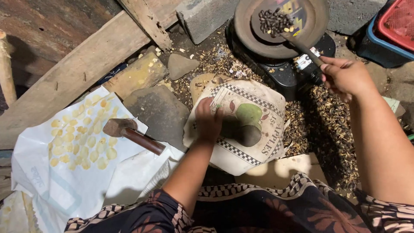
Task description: The person cracks nuts with a hammer on a white sheet, then uses a stone pestle to crush roasted seeds on a patterned tile. They repeatedly transfer crushed seeds into a green basket and continue cracking more nuts.
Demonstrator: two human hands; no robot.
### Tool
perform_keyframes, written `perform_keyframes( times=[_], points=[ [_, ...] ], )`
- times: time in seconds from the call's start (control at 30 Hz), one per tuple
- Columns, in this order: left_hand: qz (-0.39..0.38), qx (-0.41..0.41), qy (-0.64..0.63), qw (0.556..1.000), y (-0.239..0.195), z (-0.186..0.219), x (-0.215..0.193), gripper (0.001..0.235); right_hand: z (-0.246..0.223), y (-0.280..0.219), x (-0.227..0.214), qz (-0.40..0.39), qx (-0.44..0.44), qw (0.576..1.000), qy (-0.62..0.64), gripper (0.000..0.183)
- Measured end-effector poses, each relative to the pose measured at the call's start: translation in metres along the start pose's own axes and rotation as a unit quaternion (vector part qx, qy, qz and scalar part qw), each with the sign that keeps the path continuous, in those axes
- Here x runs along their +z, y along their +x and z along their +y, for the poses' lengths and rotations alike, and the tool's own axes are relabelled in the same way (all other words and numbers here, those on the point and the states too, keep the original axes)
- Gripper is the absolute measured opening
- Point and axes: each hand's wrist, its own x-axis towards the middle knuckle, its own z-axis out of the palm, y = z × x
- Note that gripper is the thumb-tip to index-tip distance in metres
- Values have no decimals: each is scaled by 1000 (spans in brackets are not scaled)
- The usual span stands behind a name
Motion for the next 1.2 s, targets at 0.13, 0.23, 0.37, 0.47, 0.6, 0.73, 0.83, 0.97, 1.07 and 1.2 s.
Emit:
perform_keyframes(
  times=[0.13, 0.23, 0.37, 0.47, 0.6, 0.73, 0.83, 0.97, 1.07, 1.2],
  points=[
    [17, 27, 152, 988, -21, 20, -6, 48, 7, 6, -1, 1, -9, 1000, -1, 30],
    [-23, 56, 181, 982, -34, 20, -3, 55, 19, 13, -4, 0, -17, 1000, -5, 30],
    [-75, 38, 198, 977, -37, 10, 4, 63, 0, -6, -5, 12, 6, 999, -44, 25],
    [-69, 46, 200, 976, -37, 21, -2, 63, 9, -4, -2, -3, -18, 1000, -19, 28],
    [-79, 34, 205, 975, -34, 15, 2, 65, -6, -22, -12, 29, -17, 999, 9, 26],
    [-95, 23, 204, 974, -37, 15, 2, 65, -1, -21, -17, 45, -90, 995, 21, 30],
    [-98, 24, 198, 975, -35, 17, 1, 65, -7, -21, -11, 36, -67, 997, 4, 28],
    [-90, 24, 204, 975, -33, 19, -1, 65, -6, -26, -14, 29, -72, 997, 20, 31],
    [-82, 33, 211, 974, -33, 16, 2, 65, 1, -21, -10, 50, -56, 997, 18, 24],
    [-86, 32, 215, 972, -35, 16, 2, 65, 16, -15, -8, 11, -41, 998, 40, 32]
  ],
)
